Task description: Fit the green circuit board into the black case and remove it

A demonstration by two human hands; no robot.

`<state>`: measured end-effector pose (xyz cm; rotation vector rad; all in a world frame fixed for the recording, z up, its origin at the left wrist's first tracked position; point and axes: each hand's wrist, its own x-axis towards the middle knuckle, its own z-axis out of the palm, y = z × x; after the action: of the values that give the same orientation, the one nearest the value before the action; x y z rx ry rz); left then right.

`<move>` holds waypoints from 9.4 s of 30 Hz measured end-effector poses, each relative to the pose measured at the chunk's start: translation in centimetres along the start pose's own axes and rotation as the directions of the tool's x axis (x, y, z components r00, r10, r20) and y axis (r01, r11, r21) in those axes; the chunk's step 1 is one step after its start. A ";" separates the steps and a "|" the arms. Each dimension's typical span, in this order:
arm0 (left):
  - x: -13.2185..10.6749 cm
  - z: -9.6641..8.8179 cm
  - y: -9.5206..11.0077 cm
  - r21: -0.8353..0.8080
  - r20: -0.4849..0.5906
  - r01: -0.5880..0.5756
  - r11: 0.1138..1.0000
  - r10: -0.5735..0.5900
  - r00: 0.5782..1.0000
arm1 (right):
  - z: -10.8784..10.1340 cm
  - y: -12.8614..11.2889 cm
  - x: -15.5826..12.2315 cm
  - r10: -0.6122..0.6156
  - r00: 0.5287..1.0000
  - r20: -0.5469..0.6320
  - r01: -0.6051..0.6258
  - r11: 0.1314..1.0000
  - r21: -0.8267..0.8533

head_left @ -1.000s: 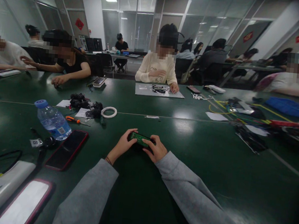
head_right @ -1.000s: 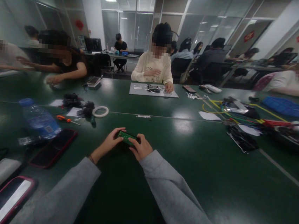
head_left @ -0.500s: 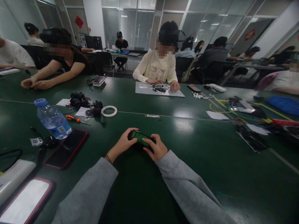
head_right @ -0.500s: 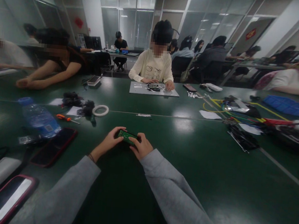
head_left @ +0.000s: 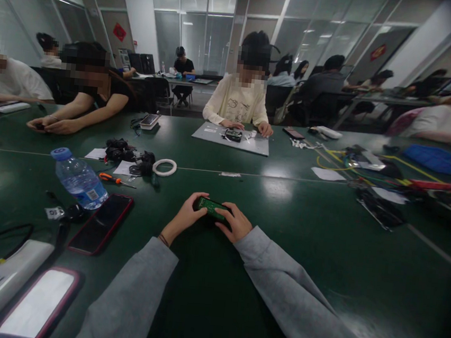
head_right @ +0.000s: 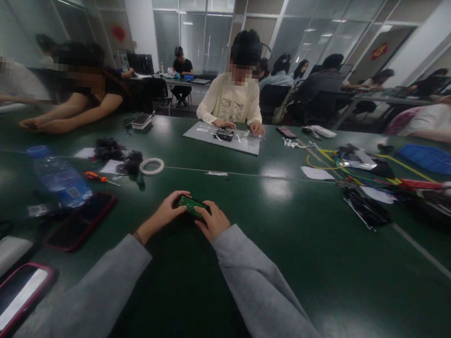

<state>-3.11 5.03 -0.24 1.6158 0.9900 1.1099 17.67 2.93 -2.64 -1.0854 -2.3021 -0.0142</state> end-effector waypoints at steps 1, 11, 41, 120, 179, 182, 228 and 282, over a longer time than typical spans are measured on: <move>0.0 0.0 0.0 -0.006 0.001 -0.001 1.000 0.001 1.000 | 0.1 0.0 0.0 0.003 1.000 0.003 -0.003 1.000 0.004; 0.1 0.0 -0.2 -0.062 0.001 0.006 0.998 -0.006 1.000 | 0.2 -0.2 0.2 0.016 1.000 -0.002 -0.016 1.000 -0.022; -1.0 0.3 1.5 -0.588 0.248 0.314 0.745 -0.203 0.947 | 1.0 -4.3 1.4 0.354 0.745 0.565 -0.299 -0.579 0.758; -0.6 0.2 0.2 -0.457 0.145 0.260 0.851 -0.217 0.965 | 1.0 -5.0 1.4 0.360 0.750 0.555 -0.297 -0.567 0.769; -0.4 0.1 0.0 -0.470 0.143 0.292 0.833 -0.254 0.957 | 1.0 -4.9 1.6 0.352 0.729 0.587 -0.317 -0.587 0.745; -0.4 0.1 0.1 -0.477 0.152 0.297 0.827 -0.255 0.955 | 1.0 -4.9 1.6 0.349 0.728 0.590 -0.320 -0.587 0.743; -0.4 0.4 0.3 -0.615 0.172 0.285 0.735 -0.228 0.958 | 1.0 -4.0 1.8 0.446 0.734 0.511 -0.299 -0.464 0.834; -1.0 0.5 2.2 -0.809 0.156 0.303 0.504 -0.312 0.937 | 1.6 -3.3 3.2 0.353 0.886 0.300 -0.395 0.238 0.887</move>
<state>-2.70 3.37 1.52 0.6123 0.5558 1.0804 12.91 3.36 -1.53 -0.8884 -1.4636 1.3998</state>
